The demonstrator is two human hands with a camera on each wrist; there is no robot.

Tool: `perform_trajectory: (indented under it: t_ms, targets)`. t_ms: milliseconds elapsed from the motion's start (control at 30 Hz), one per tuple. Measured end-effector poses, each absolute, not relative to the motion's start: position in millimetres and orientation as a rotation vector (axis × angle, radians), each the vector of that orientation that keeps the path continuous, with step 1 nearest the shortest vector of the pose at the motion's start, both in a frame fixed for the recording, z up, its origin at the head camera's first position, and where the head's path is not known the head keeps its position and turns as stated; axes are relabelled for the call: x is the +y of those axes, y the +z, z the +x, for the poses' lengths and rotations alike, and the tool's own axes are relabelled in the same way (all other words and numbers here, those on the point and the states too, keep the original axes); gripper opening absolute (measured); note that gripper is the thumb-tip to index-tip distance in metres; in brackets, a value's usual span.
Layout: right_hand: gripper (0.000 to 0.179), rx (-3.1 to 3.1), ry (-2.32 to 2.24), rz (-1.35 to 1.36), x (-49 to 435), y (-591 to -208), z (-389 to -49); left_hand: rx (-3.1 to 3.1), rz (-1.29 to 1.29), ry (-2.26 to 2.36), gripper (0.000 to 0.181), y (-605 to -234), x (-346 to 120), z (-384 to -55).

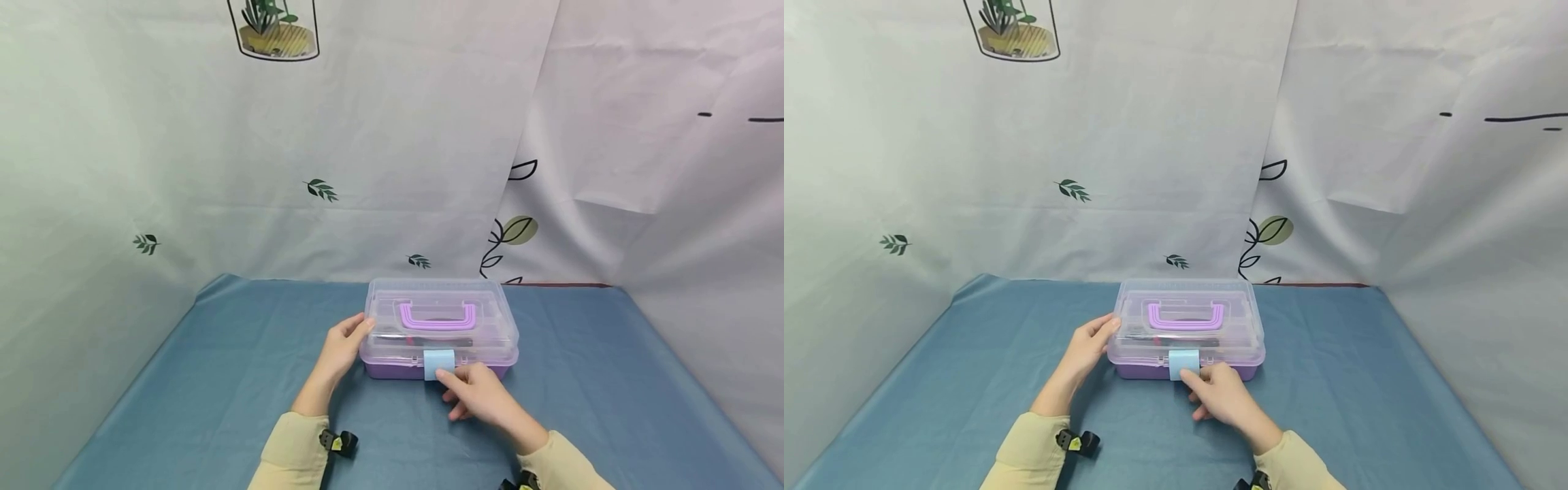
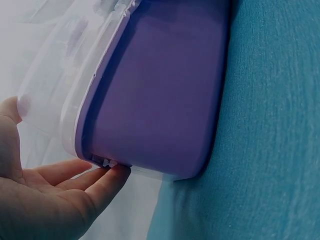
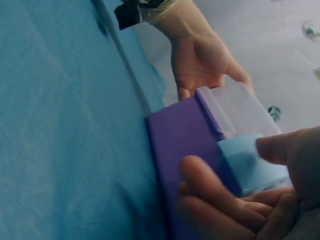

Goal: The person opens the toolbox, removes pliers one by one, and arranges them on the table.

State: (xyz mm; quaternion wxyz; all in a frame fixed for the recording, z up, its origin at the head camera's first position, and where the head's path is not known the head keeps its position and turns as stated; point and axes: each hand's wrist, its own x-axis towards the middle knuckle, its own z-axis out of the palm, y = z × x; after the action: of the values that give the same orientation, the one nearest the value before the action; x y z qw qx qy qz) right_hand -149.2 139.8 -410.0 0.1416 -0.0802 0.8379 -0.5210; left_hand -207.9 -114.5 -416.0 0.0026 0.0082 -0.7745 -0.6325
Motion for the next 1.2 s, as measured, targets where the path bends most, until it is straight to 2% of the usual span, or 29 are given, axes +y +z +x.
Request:
perform_trajectory:
  t_ms: [167, 433, 767, 1200]
  targets:
    - [0.037, 2.679, -1.35, -0.315, 140.8, -406.5, -147.5, -2.424, 0.028, -1.985, 0.064, -416.3, -114.3, -208.1]
    - [0.015, 2.948, -1.244, -0.283, 135.7, -404.2, -144.4, -2.411, 0.038, -2.0, 0.064, -418.0, -114.3, -209.1]
    - [0.009, 3.21, -1.154, -0.363, 133.1, -400.9, -142.8, -2.412, 0.037, -2.0, 0.063, -415.6, -114.6, -209.4]
    - [0.015, 3.131, -1.199, -0.349, 134.5, -399.4, -142.9, -2.417, 0.033, -1.998, 0.065, -415.4, -114.1, -209.8]
